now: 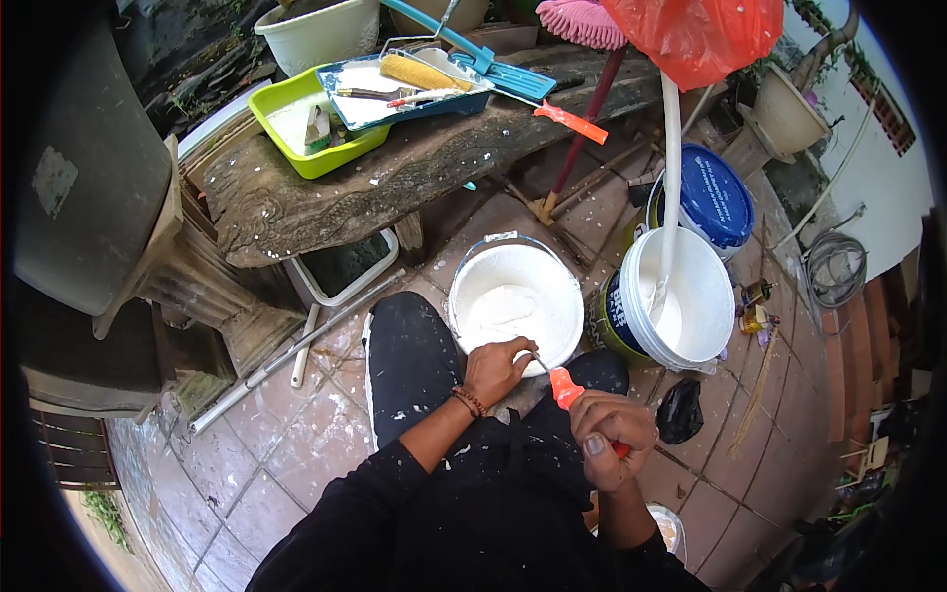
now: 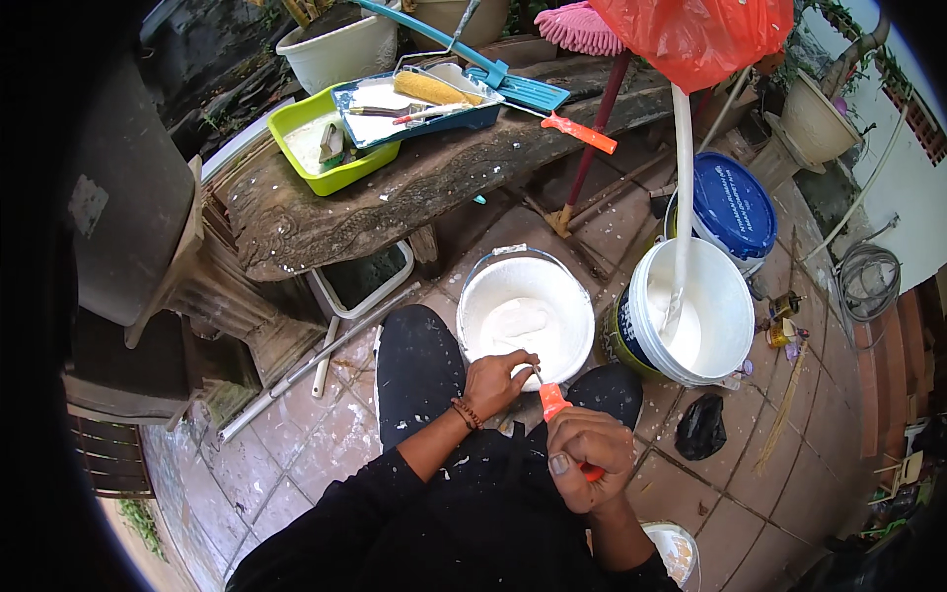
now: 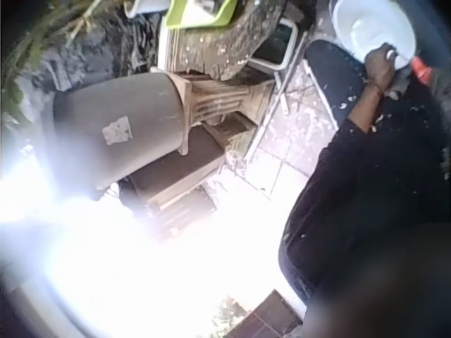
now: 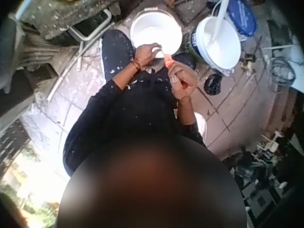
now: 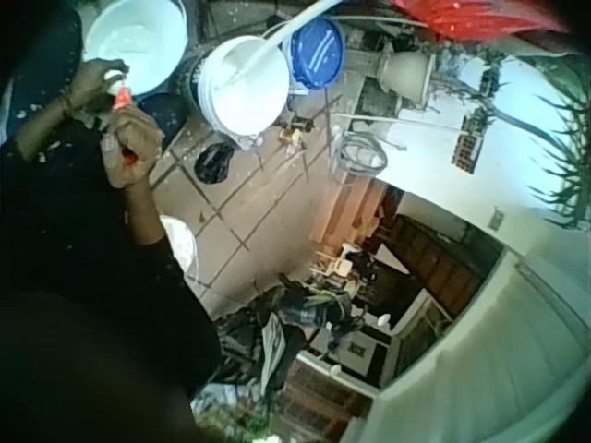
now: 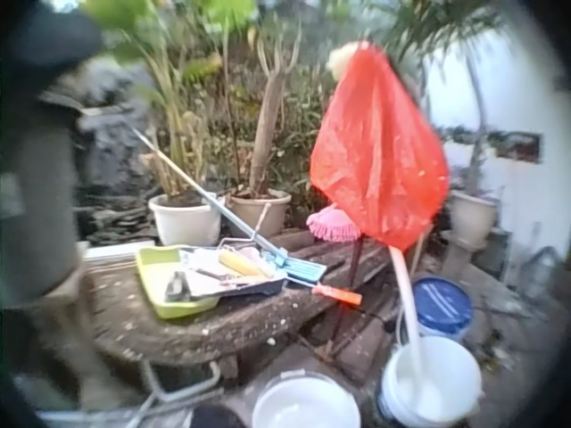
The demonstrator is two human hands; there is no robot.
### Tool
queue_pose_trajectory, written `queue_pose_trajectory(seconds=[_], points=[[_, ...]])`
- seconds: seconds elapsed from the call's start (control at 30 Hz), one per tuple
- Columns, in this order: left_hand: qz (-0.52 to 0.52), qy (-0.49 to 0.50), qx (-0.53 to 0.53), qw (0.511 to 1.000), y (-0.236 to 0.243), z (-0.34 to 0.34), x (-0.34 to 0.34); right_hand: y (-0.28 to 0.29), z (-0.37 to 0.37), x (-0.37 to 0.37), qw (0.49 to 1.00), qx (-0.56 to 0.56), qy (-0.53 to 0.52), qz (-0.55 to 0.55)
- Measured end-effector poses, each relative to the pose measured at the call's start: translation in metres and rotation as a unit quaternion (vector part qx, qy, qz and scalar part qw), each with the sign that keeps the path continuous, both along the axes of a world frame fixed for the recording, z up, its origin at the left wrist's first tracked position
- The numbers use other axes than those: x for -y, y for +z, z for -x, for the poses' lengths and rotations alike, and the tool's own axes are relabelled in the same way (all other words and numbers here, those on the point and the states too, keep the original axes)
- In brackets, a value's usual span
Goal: Mixing white paint in buckets and preparing a paint roller extension pole.
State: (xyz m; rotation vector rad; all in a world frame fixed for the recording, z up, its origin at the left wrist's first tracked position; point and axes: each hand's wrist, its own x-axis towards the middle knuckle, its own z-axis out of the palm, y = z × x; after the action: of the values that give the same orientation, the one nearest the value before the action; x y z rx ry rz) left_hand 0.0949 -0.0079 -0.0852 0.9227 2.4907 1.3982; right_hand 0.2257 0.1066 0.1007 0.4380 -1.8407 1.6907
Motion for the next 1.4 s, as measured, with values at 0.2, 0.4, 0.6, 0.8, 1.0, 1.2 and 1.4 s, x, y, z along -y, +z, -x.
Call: queue_pose_trajectory(seconds=[0.2,0.4,0.6,0.8,1.0,1.2,1.4], points=[[0.035,0.013,0.025,0.999,-0.012,0.029,-0.011,-0.029,0.027,-0.003,1.000,0.005,-0.019,-0.001],[0.033,0.024,0.023,0.999,-0.023,0.026,-0.013,-0.036,0.031,-0.003,0.994,0.072,-0.079,0.002],[0.059,0.007,0.058,0.997,-0.019,0.012,-0.008,-0.021,0.019,0.008,0.987,0.107,-0.121,-0.020],[0.080,-0.024,0.061,0.995,-0.006,-0.027,-0.001,0.006,-0.002,0.010,0.983,0.125,-0.133,0.012],[0.033,-0.026,0.050,0.998,0.006,-0.045,-0.002,0.028,-0.015,0.009,0.986,0.097,-0.111,0.080],[0.058,-0.034,0.045,0.997,0.003,-0.038,0.000,0.010,-0.013,0.013,0.988,0.100,-0.106,0.051],[0.080,-0.018,0.039,0.996,-0.013,-0.029,0.000,-0.024,-0.023,0.016,0.998,0.037,-0.057,0.012]])
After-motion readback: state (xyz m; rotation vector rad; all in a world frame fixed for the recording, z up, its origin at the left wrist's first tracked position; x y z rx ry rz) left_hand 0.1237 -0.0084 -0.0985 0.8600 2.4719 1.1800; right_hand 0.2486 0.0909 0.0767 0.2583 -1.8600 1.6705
